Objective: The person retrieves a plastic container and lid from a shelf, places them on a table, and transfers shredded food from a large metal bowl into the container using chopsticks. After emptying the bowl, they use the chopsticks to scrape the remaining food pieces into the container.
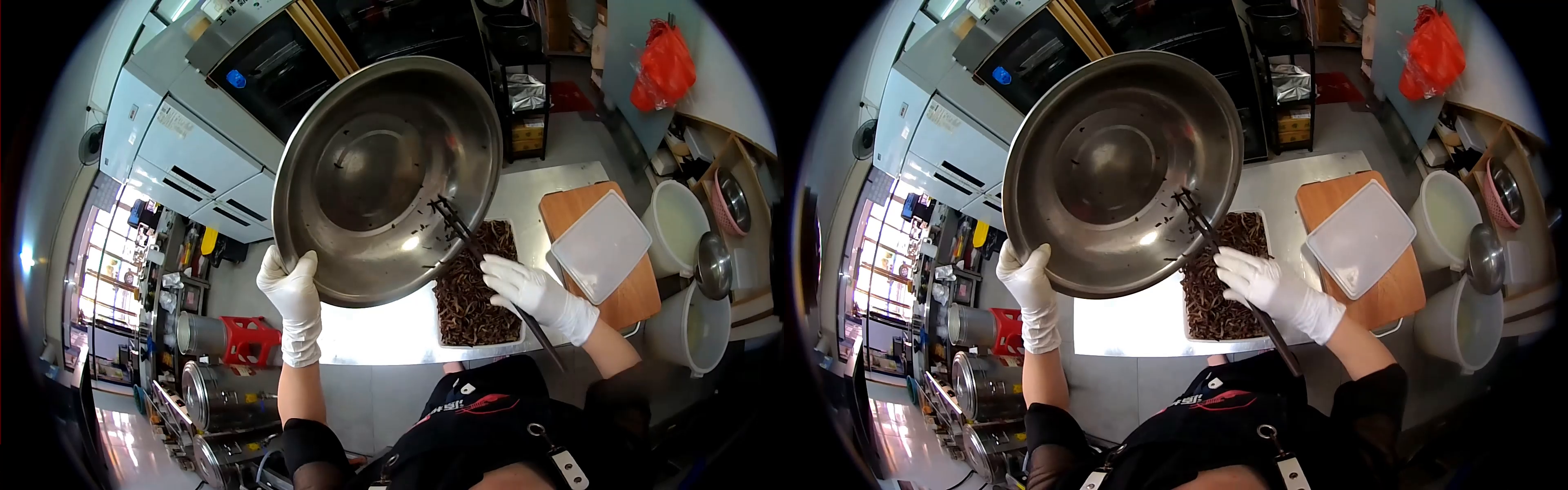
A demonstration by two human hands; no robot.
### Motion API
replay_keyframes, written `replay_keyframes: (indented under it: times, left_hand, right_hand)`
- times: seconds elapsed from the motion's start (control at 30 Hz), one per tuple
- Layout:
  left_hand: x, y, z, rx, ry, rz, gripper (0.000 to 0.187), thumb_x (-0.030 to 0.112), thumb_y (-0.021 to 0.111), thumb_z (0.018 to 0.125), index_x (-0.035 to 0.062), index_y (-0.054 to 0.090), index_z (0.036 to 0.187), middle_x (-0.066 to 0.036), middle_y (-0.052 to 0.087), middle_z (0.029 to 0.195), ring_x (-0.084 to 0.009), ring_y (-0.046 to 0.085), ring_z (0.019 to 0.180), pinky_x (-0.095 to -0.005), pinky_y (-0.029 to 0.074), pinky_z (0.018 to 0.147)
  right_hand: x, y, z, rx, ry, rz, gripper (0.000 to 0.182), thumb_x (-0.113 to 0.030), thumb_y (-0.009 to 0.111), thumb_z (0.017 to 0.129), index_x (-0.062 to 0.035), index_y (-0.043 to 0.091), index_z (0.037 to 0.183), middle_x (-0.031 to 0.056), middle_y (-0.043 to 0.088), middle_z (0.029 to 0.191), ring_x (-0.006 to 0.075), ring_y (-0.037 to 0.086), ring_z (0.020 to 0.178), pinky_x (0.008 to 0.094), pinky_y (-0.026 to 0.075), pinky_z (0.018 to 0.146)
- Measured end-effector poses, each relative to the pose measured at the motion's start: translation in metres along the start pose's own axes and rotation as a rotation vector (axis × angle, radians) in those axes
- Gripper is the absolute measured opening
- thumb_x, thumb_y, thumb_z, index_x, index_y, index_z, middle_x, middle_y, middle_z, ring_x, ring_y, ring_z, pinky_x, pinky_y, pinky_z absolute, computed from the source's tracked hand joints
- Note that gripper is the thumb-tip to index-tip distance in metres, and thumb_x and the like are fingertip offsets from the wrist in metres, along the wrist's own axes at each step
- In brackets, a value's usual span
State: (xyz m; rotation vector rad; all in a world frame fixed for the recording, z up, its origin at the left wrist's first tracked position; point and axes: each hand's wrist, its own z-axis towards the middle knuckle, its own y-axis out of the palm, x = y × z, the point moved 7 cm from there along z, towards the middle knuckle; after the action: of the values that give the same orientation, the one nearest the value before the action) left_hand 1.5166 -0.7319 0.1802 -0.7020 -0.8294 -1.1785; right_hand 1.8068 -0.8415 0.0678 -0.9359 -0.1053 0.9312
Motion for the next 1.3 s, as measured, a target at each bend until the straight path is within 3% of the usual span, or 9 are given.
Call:
replay_keyframes:
  times: [0.03,0.17,0.3,0.43,0.53,0.87,1.0,1.13,1.3]
  left_hand:
    - [0.001,0.001,-0.002,0.005,0.032,0.059,0.017,-0.012,0.062,0.073,0.0044,0.058,0.069,0.008,0.048,0.062,-0.0018,0.037,0.059,-0.0181,0.033,0.058]
    - [-0.01,0.002,-0.01,-0.019,0.114,0.114,0.027,-0.012,0.062,0.074,0.0068,0.048,0.062,0.009,0.04,0.059,-0.0024,0.031,0.058,-0.0194,0.029,0.054]
    - [-0.005,0.011,-0.01,-0.013,0.108,0.144,0.031,-0.012,0.062,0.075,0.0068,0.042,0.061,0.009,0.037,0.059,-0.0027,0.03,0.058,-0.0205,0.028,0.052]
    - [-0.006,0.014,-0.01,-0.046,0.12,0.132,0.029,-0.012,0.062,0.075,0.0062,0.044,0.061,0.009,0.038,0.059,-0.0027,0.031,0.058,-0.0209,0.029,0.052]
    - [-0.001,0.015,-0.013,-0.04,0.155,0.15,0.029,-0.011,0.063,0.074,0.0058,0.044,0.061,0.008,0.037,0.059,-0.0027,0.031,0.058,-0.0212,0.029,0.052]
    - [-0.002,0.014,-0.014,-0.034,0.13,0.129,0.027,-0.01,0.063,0.074,0.0052,0.046,0.061,0.008,0.037,0.059,-0.003,0.031,0.057,-0.0211,0.028,0.052]
    - [-0.008,0.013,-0.014,-0.06,0.179,0.136,0.024,-0.01,0.063,0.074,0.0049,0.048,0.062,0.009,0.037,0.059,-0.003,0.03,0.057,-0.0209,0.029,0.052]
    - [-0.007,0.017,-0.015,-0.041,0.106,0.143,0.025,-0.01,0.063,0.074,0.0051,0.047,0.062,0.009,0.036,0.058,-0.0032,0.03,0.057,-0.0209,0.029,0.052]
    - [-0.009,0.015,-0.009,-0.04,0.101,0.109,0.022,-0.01,0.062,0.074,0.0045,0.049,0.064,0.009,0.037,0.06,-0.0026,0.031,0.058,-0.0202,0.029,0.053]
  right_hand:
    - [-0.003,0.001,-0.011,0.006,-0.005,0.015,0.036,-0.01,0.075,0.075,0.0042,0.059,0.105,0.0195,0.06,0.116,0.0353,0.059,0.113,0.0381,0.055,0.088]
    - [-0.024,-0.01,-0.047,-0.041,0.044,0.087,0.037,-0.015,0.075,0.077,0.0031,0.061,0.106,0.0183,0.06,0.116,0.0342,0.058,0.115,0.0376,0.056,0.085]
    - [-0.018,-0.021,-0.017,0.082,0.064,0.123,0.038,-0.015,0.074,0.077,0.0028,0.06,0.108,0.0177,0.06,0.117,0.0338,0.059,0.113,0.037,0.054,0.087]
    - [0.002,0.002,-0.005,0.008,0.08,0.154,0.041,-0.009,0.074,0.074,0.0052,0.058,0.108,0.021,0.059,0.119,0.0365,0.056,0.118,0.0411,0.05,0.094]
    - [-0.004,-0.002,-0.024,0.003,0.064,0.127,0.038,-0.012,0.075,0.075,0.0045,0.06,0.105,0.0194,0.061,0.116,0.035,0.059,0.113,0.0384,0.054,0.087]
    - [-0.002,0.004,-0.001,-0.002,0.007,0.118,0.038,-0.012,0.074,0.076,0.0037,0.059,0.106,0.0181,0.059,0.119,0.0334,0.057,0.116,0.0371,0.054,0.087]
    - [-0.019,-0.012,-0.031,-0.028,0.032,0.168,0.036,-0.012,0.075,0.076,0.0046,0.06,0.105,0.0193,0.06,0.117,0.0351,0.058,0.114,0.0379,0.054,0.089]
    - [-0.015,-0.035,-0.021,-0.023,0.017,0.037,0.04,-0.012,0.075,0.073,0.0043,0.059,0.106,0.0193,0.059,0.119,0.0349,0.058,0.115,0.0385,0.055,0.087]
    - [0.018,-0.007,-0.016,-0.102,0.033,-0.091,0.038,-0.014,0.074,0.075,0.0056,0.06,0.104,0.0185,0.059,0.12,0.034,0.054,0.12,0.0382,0.053,0.091]
